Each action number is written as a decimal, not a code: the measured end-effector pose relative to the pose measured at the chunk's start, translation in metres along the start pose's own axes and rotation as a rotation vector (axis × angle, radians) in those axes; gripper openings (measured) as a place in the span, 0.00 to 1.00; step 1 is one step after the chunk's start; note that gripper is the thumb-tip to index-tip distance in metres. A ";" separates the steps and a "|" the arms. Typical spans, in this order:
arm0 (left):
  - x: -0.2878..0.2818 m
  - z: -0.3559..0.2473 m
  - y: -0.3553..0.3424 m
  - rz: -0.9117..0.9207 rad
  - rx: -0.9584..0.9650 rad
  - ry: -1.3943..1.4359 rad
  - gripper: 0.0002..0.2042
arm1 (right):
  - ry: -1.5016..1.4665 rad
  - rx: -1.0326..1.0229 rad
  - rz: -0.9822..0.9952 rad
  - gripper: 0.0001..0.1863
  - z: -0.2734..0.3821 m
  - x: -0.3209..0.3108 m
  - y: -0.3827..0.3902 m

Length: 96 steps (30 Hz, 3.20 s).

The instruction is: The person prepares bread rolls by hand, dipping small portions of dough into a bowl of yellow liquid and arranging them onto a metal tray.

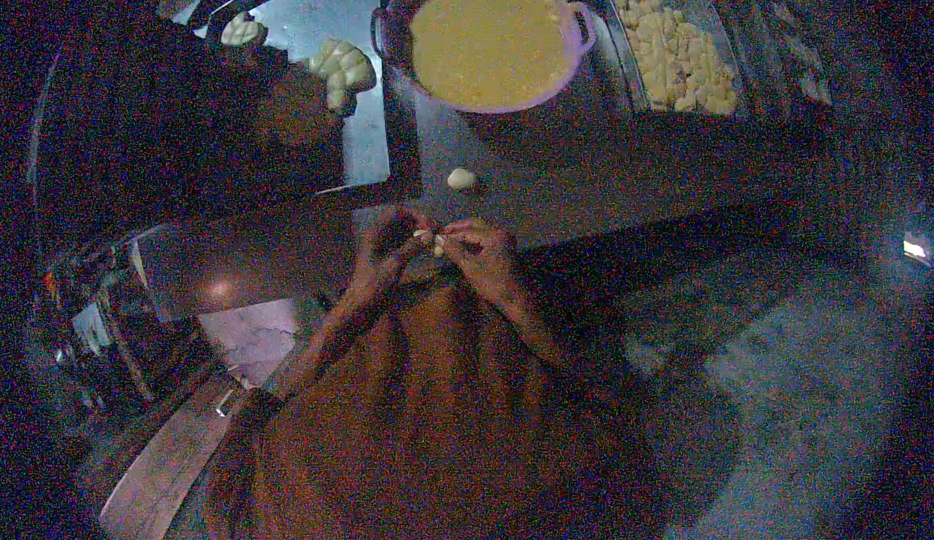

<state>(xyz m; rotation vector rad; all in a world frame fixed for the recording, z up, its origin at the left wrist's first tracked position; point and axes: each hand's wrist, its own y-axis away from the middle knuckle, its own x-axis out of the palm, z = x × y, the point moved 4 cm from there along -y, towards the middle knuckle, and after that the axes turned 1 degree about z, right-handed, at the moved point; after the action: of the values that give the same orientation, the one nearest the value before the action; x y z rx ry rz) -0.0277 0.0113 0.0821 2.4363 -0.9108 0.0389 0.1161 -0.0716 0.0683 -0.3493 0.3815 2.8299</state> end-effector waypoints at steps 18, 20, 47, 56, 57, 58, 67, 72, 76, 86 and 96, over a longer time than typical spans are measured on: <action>-0.081 -0.034 -0.040 -0.395 0.439 -0.173 0.10 | 0.573 -0.325 -0.141 0.14 -0.036 0.000 -0.039; -0.138 -0.052 -0.038 -0.637 0.515 -0.428 0.09 | 0.708 -0.371 -0.255 0.14 -0.041 0.004 -0.042; -0.092 -0.063 0.027 -0.279 0.205 0.078 0.11 | -0.375 -0.029 -0.035 0.17 0.090 0.101 -0.072; -0.051 -0.101 0.046 -0.628 0.878 -0.632 0.14 | -0.383 -0.214 -0.024 0.13 0.084 0.066 -0.050; -0.031 -0.118 0.048 -0.537 1.015 -0.759 0.14 | -0.137 -0.235 -0.004 0.14 0.051 0.067 -0.044; -0.024 -0.123 0.045 -0.456 1.112 -0.796 0.13 | -0.124 -0.222 0.028 0.14 0.036 0.066 -0.034; 0.024 -0.102 -0.008 0.176 0.835 -0.163 0.23 | -1.031 0.021 0.090 0.17 0.032 0.019 -0.012; 0.039 -0.079 -0.029 0.174 0.616 0.175 0.23 | -1.019 -0.091 -0.018 0.19 0.046 -0.051 -0.059; -0.009 -0.074 -0.018 0.023 0.295 -0.136 0.12 | -0.707 -0.234 -0.029 0.21 0.109 -0.133 -0.133; -0.144 -0.047 0.028 -0.681 0.419 -0.022 0.06 | 0.919 -0.587 0.370 0.15 0.158 -0.186 -0.441; -0.145 -0.020 0.052 -0.991 0.243 0.073 0.06 | 1.036 0.072 0.703 0.24 0.065 -0.145 -0.551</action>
<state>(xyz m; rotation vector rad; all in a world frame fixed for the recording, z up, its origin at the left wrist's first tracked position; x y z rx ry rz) -0.1688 0.0752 0.0937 2.8144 0.4166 -0.1251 0.3985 0.4270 0.0443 -2.0076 0.9325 2.9591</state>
